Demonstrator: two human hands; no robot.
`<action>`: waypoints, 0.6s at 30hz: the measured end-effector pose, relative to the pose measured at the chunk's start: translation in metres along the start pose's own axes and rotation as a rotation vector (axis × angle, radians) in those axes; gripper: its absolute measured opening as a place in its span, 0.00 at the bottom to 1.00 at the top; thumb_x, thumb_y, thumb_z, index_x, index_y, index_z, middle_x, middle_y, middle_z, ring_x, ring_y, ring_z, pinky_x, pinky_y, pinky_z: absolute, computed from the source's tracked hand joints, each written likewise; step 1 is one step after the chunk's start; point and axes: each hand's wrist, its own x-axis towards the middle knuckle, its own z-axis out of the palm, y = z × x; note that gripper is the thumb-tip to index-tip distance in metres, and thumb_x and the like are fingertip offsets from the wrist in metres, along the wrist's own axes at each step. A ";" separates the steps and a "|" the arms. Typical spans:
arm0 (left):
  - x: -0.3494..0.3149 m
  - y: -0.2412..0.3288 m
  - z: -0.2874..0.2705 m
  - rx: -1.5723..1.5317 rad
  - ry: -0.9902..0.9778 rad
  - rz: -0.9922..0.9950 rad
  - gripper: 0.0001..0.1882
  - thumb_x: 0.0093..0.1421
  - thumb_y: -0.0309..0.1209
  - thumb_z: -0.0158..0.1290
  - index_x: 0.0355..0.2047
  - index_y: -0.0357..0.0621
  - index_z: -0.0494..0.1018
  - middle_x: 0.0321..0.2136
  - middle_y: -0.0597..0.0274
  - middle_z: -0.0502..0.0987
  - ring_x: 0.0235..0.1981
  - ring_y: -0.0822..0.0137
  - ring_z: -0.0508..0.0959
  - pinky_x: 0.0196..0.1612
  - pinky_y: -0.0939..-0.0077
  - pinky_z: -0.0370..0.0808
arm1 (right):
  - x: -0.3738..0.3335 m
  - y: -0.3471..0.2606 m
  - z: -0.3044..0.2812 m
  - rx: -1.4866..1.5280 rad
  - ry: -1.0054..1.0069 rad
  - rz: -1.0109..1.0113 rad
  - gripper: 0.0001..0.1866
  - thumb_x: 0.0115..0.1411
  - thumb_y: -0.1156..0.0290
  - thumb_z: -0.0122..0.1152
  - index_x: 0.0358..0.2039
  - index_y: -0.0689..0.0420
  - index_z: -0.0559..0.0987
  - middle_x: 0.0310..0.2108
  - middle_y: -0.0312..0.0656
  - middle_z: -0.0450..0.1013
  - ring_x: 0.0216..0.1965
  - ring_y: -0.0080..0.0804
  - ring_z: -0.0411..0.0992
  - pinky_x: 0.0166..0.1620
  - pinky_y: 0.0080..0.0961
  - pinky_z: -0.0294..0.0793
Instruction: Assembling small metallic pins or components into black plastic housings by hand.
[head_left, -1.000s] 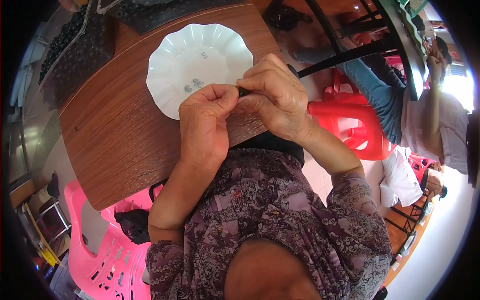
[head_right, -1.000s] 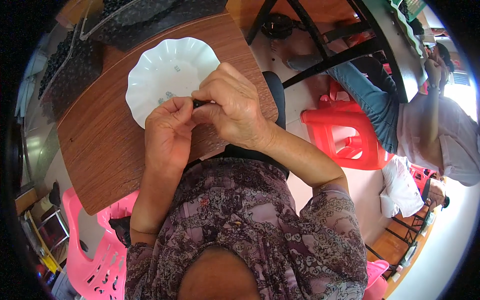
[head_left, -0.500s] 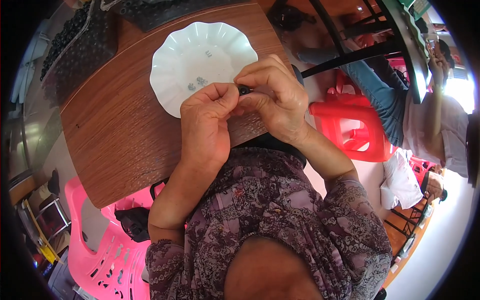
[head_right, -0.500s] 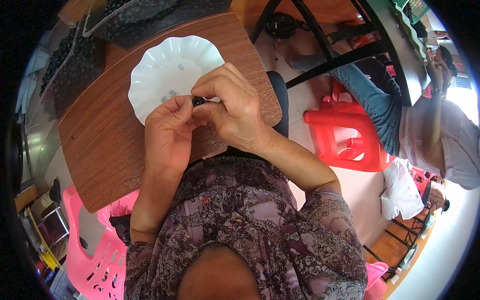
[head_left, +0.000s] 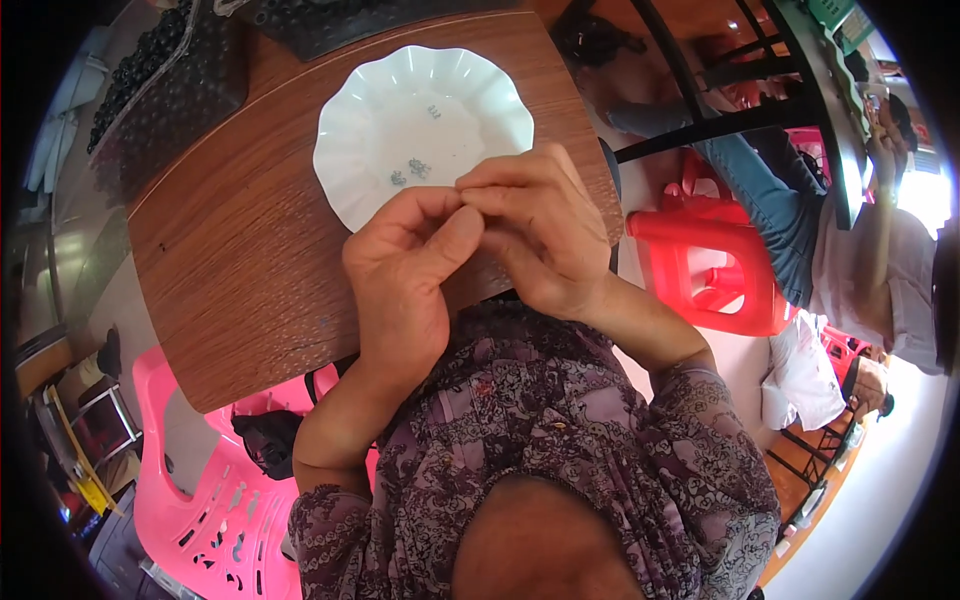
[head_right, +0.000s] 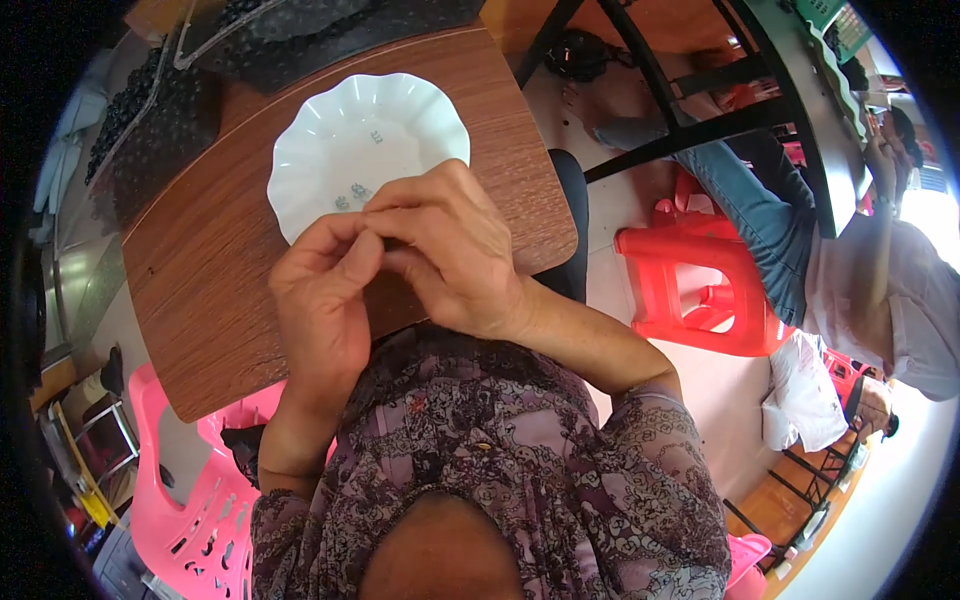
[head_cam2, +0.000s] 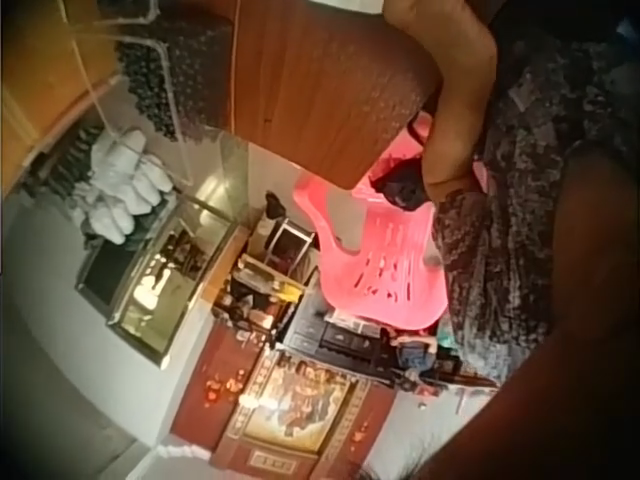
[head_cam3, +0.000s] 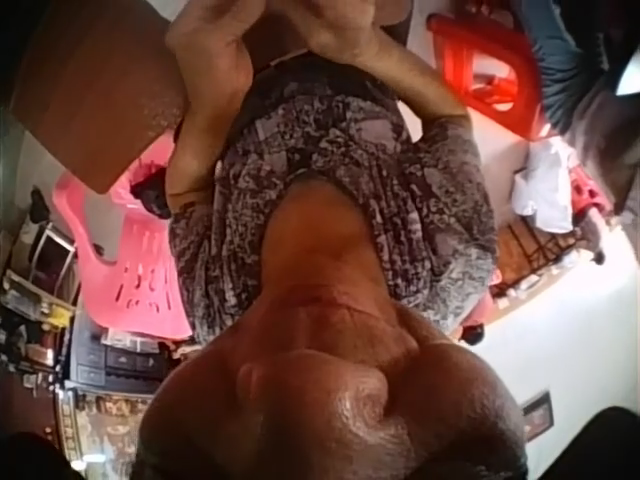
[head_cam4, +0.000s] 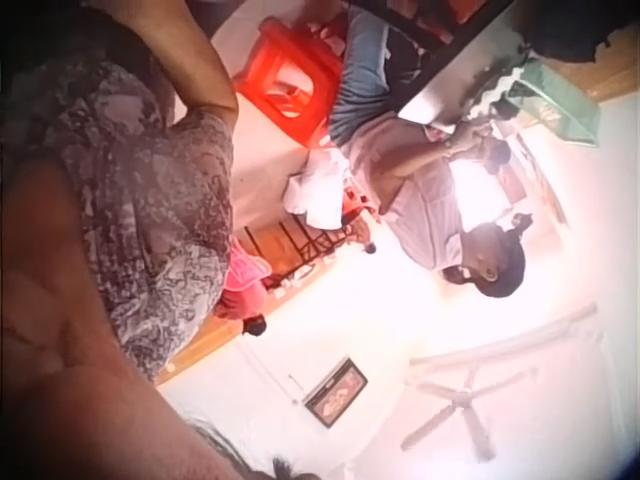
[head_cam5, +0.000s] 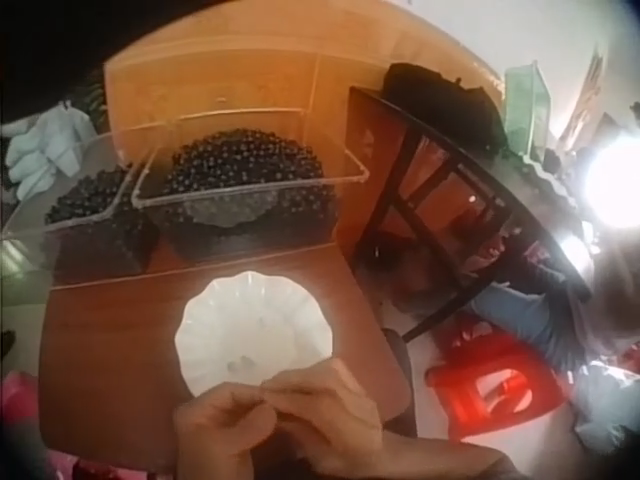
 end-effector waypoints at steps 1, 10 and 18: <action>-0.003 0.006 -0.003 0.049 0.008 0.050 0.07 0.58 0.26 0.52 0.33 0.33 0.73 0.29 0.62 0.76 0.31 0.75 0.74 0.38 0.84 0.70 | 0.005 -0.004 -0.001 0.036 -0.042 0.000 0.21 0.38 0.83 0.65 0.37 0.64 0.75 0.37 0.47 0.72 0.31 0.38 0.68 0.34 0.27 0.68; 0.047 0.101 -0.066 0.524 0.335 0.632 0.10 0.54 0.23 0.54 0.37 0.32 0.74 0.30 0.59 0.76 0.29 0.73 0.74 0.36 0.82 0.71 | 0.016 0.055 -0.017 -0.166 -0.171 0.294 0.11 0.41 0.83 0.61 0.29 0.62 0.79 0.25 0.40 0.73 0.29 0.34 0.68 0.32 0.26 0.67; 0.096 0.186 -0.148 0.980 0.565 0.647 0.10 0.51 0.26 0.59 0.34 0.37 0.76 0.26 0.70 0.74 0.27 0.79 0.70 0.33 0.87 0.66 | 0.049 0.069 0.015 -0.261 -0.243 0.156 0.08 0.41 0.78 0.62 0.26 0.60 0.78 0.23 0.44 0.71 0.30 0.42 0.69 0.32 0.34 0.69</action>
